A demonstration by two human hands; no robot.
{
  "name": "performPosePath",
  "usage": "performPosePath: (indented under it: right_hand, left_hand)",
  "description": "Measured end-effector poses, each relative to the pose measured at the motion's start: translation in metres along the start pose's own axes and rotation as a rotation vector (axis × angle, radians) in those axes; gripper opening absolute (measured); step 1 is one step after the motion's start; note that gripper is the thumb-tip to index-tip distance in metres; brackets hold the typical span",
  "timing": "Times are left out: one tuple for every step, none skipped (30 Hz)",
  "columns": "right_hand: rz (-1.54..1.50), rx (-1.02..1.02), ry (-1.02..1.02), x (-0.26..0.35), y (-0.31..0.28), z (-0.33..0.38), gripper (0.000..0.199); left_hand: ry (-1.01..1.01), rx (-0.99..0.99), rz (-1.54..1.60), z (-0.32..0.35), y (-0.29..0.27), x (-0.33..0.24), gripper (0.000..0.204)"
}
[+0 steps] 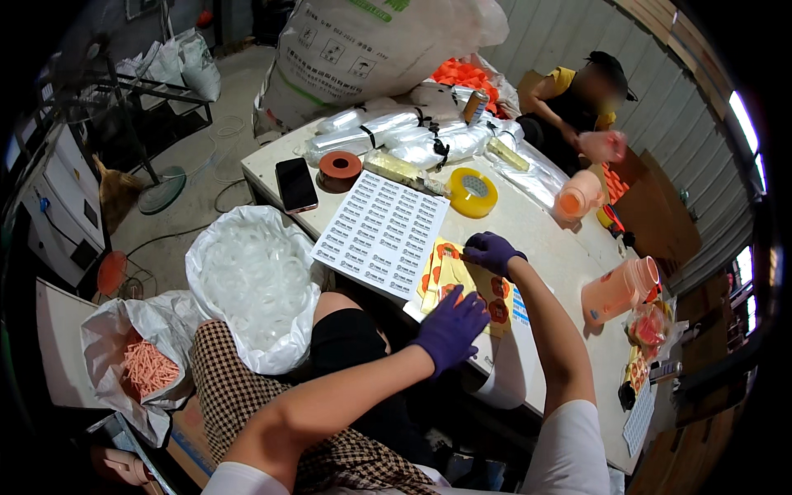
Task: The person applies circular stickers to orange plastic bottles by hand, inserts white plastic rings into the bottle necks, and sets the finished bottles onto a cardboard surface. They pick each bottle from a container or pile and process them individually on their lap and the workbench.
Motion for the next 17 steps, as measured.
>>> performPosePath:
  right_hand:
    - [-0.002, 0.039, -0.011, 0.005, -0.003, 0.004, 0.042]
    - [-0.001, 0.086, -0.012, 0.009, -0.002, 0.010, 0.042]
    - [0.003, 0.137, 0.002, 0.011, 0.001, 0.017, 0.042]
    - [-0.090, 0.196, 0.024, 0.011, 0.003, 0.025, 0.043]
    - [-0.051, 0.195, -0.047, 0.011, 0.005, 0.034, 0.046]
    - [-0.033, 0.200, -0.119, 0.011, 0.007, 0.040, 0.048]
    - [-0.083, 0.191, -0.128, 0.009, 0.007, 0.043, 0.049]
    - [-0.132, 0.181, -0.136, 0.007, 0.008, 0.046, 0.049]
    - [-0.178, 0.168, -0.143, 0.005, 0.008, 0.049, 0.050]
    - [-0.355, 0.089, -0.015, 0.004, 0.011, 0.049, 0.049]
    - [-0.216, -0.094, -0.052, 0.004, 0.011, 0.049, 0.049]
    - [-0.063, -0.257, -0.054, 0.003, 0.009, 0.047, 0.048]
    - [-0.096, -0.145, -0.004, 0.002, 0.007, 0.041, 0.048]
    - [-0.108, -0.038, -0.039, 0.001, 0.004, 0.037, 0.049]
    - [-0.117, 0.087, -0.034, 0.001, 0.002, 0.033, 0.049]
    - [-0.124, 0.215, -0.033, 0.002, 0.000, 0.029, 0.050]
    - [-0.083, 0.264, -0.032, 0.003, 0.000, 0.027, 0.052]
  left_hand:
    - [-0.027, 0.030, -0.012, -0.005, 0.001, 0.009, 0.066]
    - [-0.060, 0.119, -0.031, -0.007, 0.002, 0.015, 0.068]
    - [-0.142, 0.158, 0.008, -0.008, 0.004, 0.018, 0.070]
    - [-0.137, 0.150, 0.013, -0.008, 0.006, 0.020, 0.069]
    - [-0.131, 0.124, 0.009, -0.006, 0.008, 0.023, 0.069]
    - [-0.125, 0.104, -0.007, -0.003, 0.011, 0.025, 0.069]
    - [-0.119, 0.042, -0.003, 0.000, 0.013, 0.025, 0.065]
    - [-0.113, 0.019, -0.015, 0.002, 0.016, 0.025, 0.064]
    - [-0.105, -0.011, -0.037, 0.002, 0.018, 0.025, 0.063]
    - [-0.096, -0.010, -0.062, 0.000, 0.020, 0.024, 0.061]
    - [-0.105, -0.021, -0.053, -0.002, 0.020, 0.025, 0.058]
    - [-0.097, -0.047, -0.065, -0.004, 0.021, 0.025, 0.058]
    - [-0.096, -0.051, -0.078, -0.005, 0.021, 0.024, 0.058]
    - [-0.099, -0.045, -0.092, -0.006, 0.021, 0.024, 0.057]
    - [-0.106, -0.050, -0.078, -0.007, 0.020, 0.025, 0.057]
    - [-0.131, -0.046, -0.078, -0.008, 0.020, 0.025, 0.057]
    - [-0.160, -0.019, -0.076, -0.009, 0.019, 0.026, 0.057]
Point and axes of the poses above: each hand's wrist, its own z-axis away from the middle knuckle, its own y-axis out of the palm, x = y × z, the point moved 1 cm from there along -z, towards the middle knuckle, and after that the axes turned 8 degrees about z, right-handed, at the moved point
